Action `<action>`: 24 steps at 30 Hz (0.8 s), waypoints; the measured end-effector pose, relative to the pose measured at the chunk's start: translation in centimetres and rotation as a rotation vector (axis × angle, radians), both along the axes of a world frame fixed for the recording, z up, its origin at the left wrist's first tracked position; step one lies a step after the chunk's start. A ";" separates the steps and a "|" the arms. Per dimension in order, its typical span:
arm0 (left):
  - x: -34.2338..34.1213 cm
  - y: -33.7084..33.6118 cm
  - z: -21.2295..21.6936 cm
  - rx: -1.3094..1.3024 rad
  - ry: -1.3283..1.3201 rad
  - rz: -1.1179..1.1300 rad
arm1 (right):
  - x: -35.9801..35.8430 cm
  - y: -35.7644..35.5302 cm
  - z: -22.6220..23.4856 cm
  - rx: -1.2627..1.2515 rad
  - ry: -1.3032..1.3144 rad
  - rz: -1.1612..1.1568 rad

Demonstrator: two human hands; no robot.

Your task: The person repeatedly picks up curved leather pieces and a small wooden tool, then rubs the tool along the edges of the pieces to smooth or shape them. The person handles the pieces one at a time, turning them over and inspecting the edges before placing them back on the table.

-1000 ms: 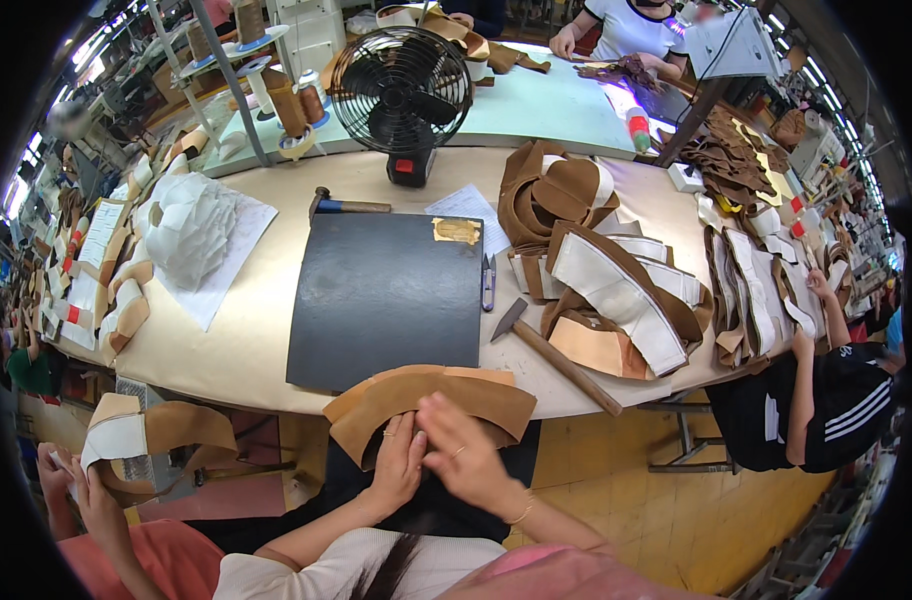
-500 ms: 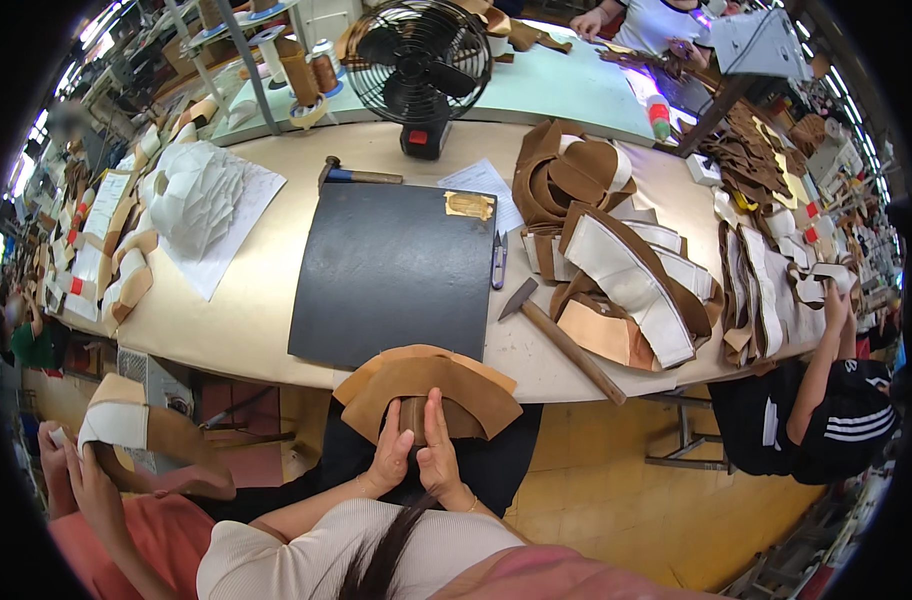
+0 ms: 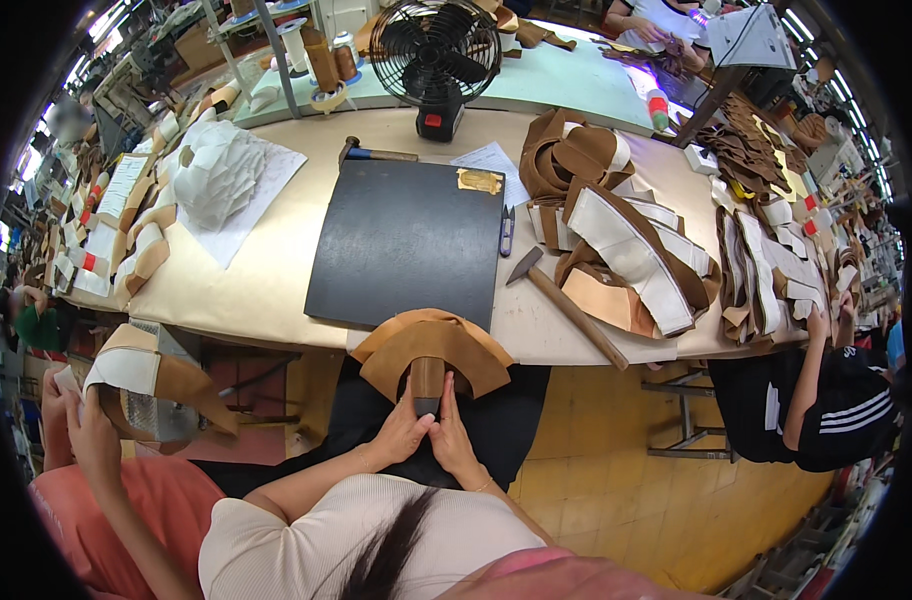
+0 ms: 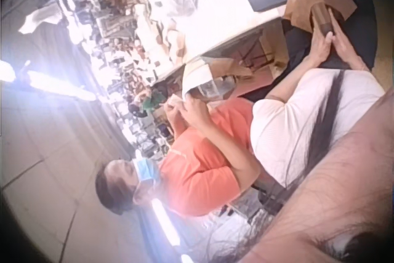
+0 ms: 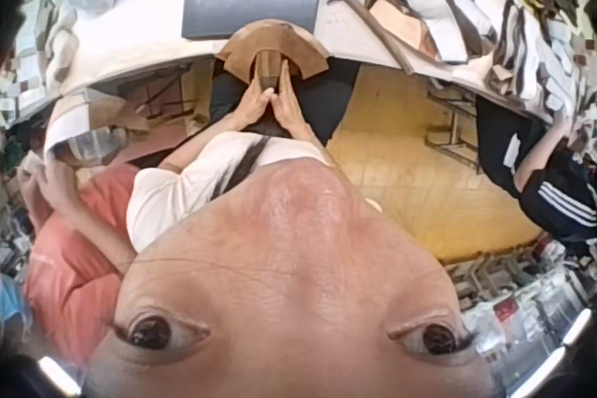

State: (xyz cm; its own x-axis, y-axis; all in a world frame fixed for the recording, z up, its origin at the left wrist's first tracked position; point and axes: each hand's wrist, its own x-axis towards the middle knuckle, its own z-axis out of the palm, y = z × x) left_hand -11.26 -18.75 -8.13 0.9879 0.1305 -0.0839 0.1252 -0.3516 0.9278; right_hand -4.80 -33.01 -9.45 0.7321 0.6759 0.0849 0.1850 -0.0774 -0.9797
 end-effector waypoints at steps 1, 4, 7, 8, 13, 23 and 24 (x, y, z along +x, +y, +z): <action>0.0 -0.1 0.1 0.087 0.009 -0.005 | -0.1 -0.7 -0.7 -0.041 -0.027 0.017; 0.1 -0.5 1.6 0.205 0.071 0.053 | 0.2 -2.9 -0.4 -0.131 -0.143 -0.055; -0.8 -0.1 3.6 0.164 0.030 0.133 | -0.2 -5.9 -2.4 -0.164 0.249 -0.381; -1.2 0.1 4.7 0.154 -0.047 0.192 | 0.1 -6.8 -4.9 -0.112 0.381 -0.546; -4.9 5.0 3.4 -0.368 -0.040 0.581 | 4.1 -5.5 -2.1 0.240 0.907 -0.489; -2.7 7.4 2.8 -1.279 0.339 0.558 | 6.9 -7.4 -0.7 0.337 0.876 -0.386; -3.6 8.7 1.9 -1.201 0.341 0.569 | 6.9 -7.6 0.1 0.323 0.835 -0.398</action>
State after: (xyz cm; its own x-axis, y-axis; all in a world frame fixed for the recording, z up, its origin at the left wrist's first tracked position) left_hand -14.85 -10.09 -6.26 0.7305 0.1826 -0.6580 0.2617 0.8151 0.5168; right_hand 2.06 -40.56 -9.40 0.8103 0.4022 -0.4263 -0.5588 0.3111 -0.7687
